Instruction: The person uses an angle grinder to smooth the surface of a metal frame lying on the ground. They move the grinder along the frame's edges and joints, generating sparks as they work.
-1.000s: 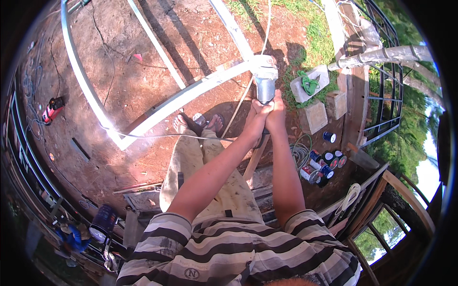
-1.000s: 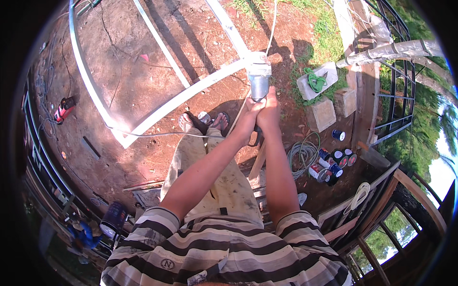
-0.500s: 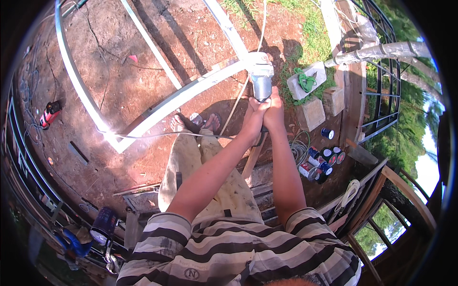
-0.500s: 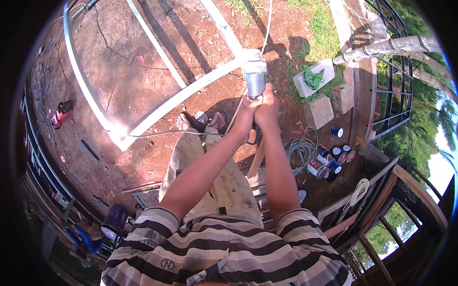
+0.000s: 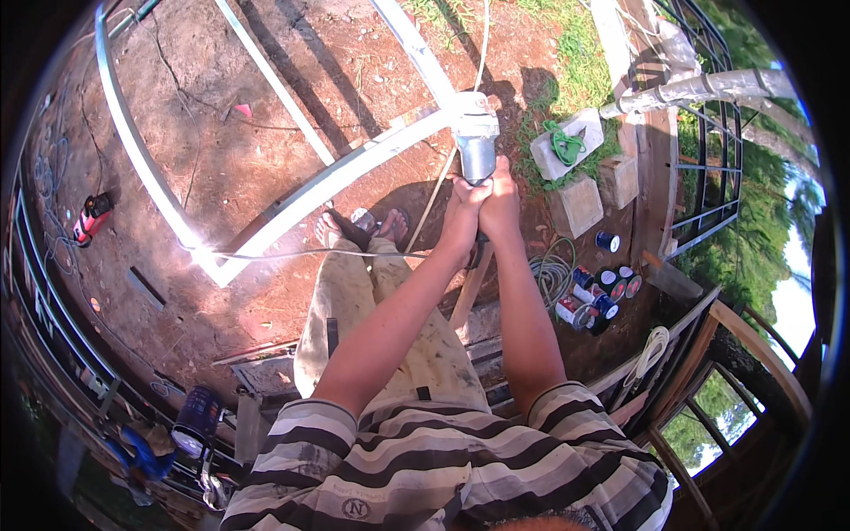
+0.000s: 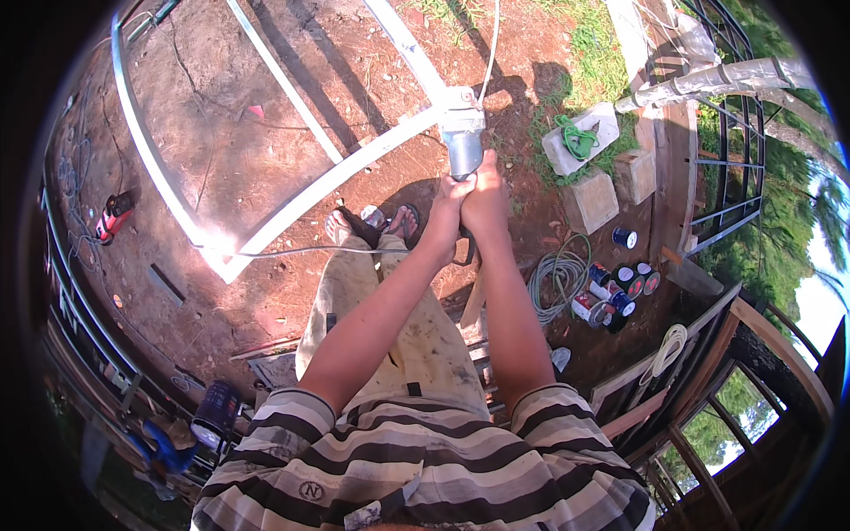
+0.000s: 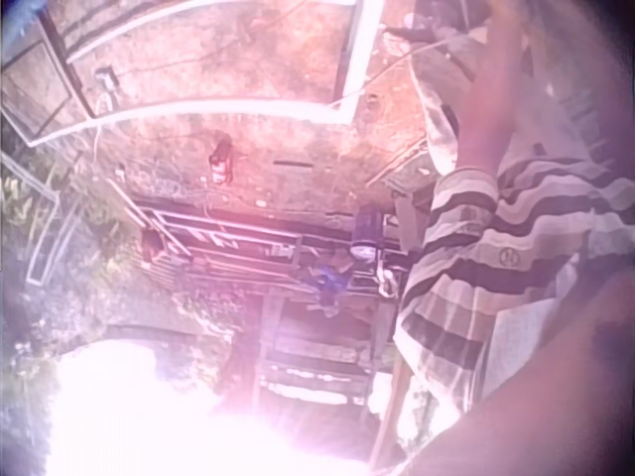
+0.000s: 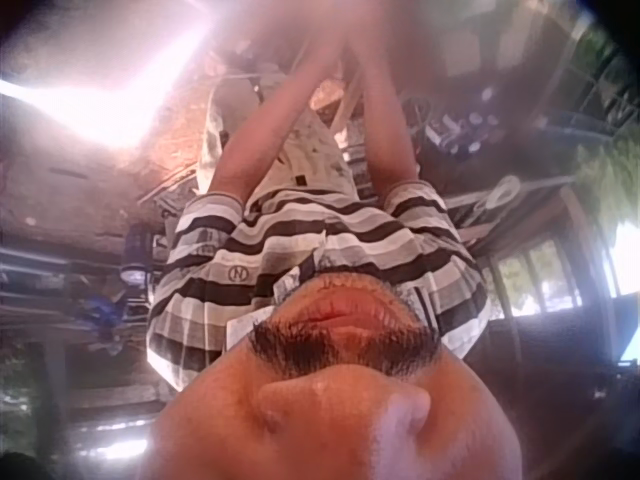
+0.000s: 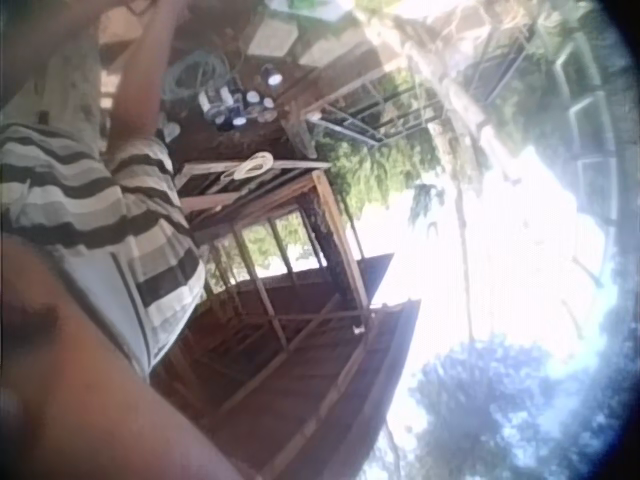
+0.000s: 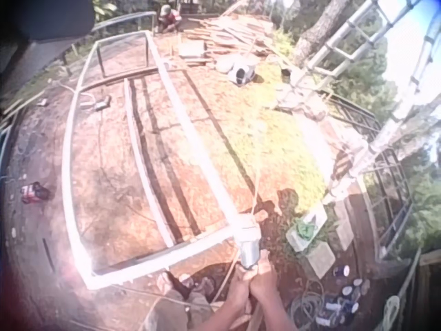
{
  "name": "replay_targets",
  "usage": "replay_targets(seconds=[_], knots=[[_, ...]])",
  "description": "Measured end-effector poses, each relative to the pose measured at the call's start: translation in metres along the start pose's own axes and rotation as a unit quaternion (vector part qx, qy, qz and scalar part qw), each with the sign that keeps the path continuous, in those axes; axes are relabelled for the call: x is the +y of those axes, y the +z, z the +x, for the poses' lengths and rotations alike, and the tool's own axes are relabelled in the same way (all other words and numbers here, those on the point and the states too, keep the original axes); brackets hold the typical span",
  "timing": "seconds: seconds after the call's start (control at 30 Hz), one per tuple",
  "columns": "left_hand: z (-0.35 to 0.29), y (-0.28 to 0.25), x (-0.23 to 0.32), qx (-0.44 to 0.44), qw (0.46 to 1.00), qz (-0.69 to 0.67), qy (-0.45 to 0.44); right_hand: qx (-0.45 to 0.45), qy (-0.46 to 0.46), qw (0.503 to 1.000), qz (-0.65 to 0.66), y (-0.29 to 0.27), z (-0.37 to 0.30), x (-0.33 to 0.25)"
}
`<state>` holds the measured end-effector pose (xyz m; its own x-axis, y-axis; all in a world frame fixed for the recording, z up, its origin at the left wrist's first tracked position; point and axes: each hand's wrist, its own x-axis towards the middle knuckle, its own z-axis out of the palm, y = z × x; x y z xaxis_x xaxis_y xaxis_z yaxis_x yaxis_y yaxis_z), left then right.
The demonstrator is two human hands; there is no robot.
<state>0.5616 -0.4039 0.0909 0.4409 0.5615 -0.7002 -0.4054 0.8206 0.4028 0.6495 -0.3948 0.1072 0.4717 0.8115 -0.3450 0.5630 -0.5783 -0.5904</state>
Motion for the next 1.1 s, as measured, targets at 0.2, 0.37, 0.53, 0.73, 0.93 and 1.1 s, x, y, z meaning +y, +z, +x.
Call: replay_targets(seconds=[0.2,0.37,0.53,0.73,0.93,1.1], knots=[[0.005,0.000,-0.008,-0.003,1.000,0.027,-0.008,0.019,0.040,0.998,0.035,-0.001,-0.004,0.003],[0.005,0.001,-0.007,0.006,1.000,-0.018,-0.006,0.011,0.006,1.000,0.013,-0.003,0.000,0.004],[-0.005,0.007,-0.003,-0.006,0.999,0.043,-0.015,0.028,0.059,0.998,0.000,-0.010,-0.008,0.008],[-0.006,0.009,-0.013,-0.008,0.999,0.044,0.022,0.022,0.035,0.996,0.078,-0.006,-0.008,0.023],[-0.005,0.002,-0.008,0.013,0.995,0.091,0.039,0.025,0.054,0.994,0.091,0.014,-0.004,0.037],[-0.005,-0.002,-0.004,0.007,0.995,0.091,0.031,0.046,0.042,0.992,0.108,0.020,-0.008,0.033]])
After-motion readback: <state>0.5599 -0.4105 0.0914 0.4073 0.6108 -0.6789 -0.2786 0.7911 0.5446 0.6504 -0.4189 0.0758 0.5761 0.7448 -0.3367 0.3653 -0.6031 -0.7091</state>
